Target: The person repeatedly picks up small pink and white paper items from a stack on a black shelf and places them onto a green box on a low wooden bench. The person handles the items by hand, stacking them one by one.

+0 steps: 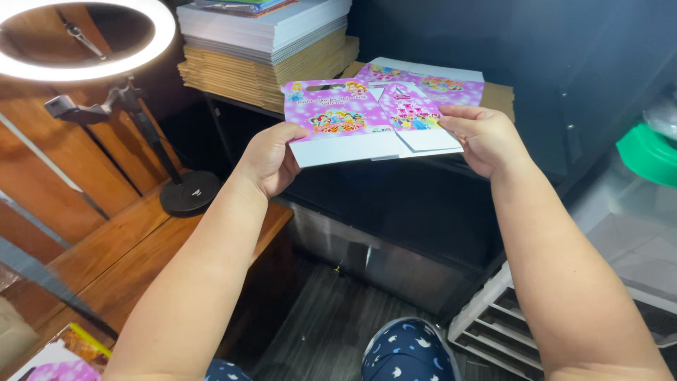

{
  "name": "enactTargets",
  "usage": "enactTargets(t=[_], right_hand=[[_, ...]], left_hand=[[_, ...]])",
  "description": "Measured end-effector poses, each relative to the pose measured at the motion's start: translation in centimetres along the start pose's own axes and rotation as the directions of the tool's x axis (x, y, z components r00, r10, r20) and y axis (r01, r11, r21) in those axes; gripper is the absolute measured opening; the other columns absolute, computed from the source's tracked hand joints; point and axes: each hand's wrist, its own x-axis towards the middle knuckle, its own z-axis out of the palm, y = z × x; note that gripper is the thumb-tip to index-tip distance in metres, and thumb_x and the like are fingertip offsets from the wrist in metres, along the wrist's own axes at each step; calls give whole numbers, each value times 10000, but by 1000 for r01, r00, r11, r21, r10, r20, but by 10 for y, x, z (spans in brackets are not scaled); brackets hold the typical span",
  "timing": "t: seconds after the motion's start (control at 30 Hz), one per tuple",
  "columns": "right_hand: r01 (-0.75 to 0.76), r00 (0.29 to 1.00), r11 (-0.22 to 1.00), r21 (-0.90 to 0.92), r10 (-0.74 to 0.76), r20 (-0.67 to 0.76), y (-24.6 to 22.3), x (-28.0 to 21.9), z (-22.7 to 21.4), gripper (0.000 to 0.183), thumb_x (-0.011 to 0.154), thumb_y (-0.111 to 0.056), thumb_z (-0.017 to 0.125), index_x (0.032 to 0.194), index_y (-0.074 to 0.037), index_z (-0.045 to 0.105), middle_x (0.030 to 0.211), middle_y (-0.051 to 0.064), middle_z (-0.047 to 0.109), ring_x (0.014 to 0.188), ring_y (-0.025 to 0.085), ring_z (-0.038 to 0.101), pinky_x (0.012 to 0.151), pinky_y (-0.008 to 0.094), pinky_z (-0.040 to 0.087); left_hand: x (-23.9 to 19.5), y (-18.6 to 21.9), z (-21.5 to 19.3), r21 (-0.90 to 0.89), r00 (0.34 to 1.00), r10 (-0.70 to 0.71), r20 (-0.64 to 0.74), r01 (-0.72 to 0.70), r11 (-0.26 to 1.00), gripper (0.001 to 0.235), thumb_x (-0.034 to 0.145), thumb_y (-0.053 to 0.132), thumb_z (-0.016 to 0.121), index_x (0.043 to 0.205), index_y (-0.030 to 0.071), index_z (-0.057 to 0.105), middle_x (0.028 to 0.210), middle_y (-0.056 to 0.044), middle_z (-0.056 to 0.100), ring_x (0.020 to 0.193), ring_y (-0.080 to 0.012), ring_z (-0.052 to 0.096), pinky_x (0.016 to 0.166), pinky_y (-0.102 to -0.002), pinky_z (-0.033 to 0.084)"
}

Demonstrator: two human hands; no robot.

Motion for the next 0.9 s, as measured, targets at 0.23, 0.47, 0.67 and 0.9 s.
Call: enactTargets(t=[0.23,0.47,0.67,0.9], right_hand=[[-27,998,999,32,26,52,12,-29,39,431,875,-14,761,1289,38,652,1002,142,751,878,203,789,768,292,676],[-95,986,990,101,80,144,17,-73,106,415,842,7,783,1246,7,685,897,86,744,735,147,768,678,243,673],[-169,952,979,114,132,277,59,-96,164,425,857,5,776,1270,10,674,887,89,744,670,117,735,632,225,664],[-274,866,962,10,242,437,114,-132,234,420,884,-18,760,1294,-16,671,888,34,729,676,77,704,637,193,660]], left_hand=[[-41,4,-40,-20,998,18,-63,-20,1000,238,842,23,702,1071,40,639,824,-82,636,768,-300,781,673,-392,669],[-102,8,-85,-10,982,64,-177,-67,998,255,848,54,706,1100,81,672,843,-72,648,809,-275,782,706,-402,668],[-145,-2,-158,14,940,158,-301,-161,987,271,869,83,710,1140,75,694,881,-96,698,822,-271,778,717,-428,669],[-210,-15,-236,85,833,257,-490,-248,965,266,917,137,685,1175,72,699,913,-77,734,846,-233,780,722,-403,671]])
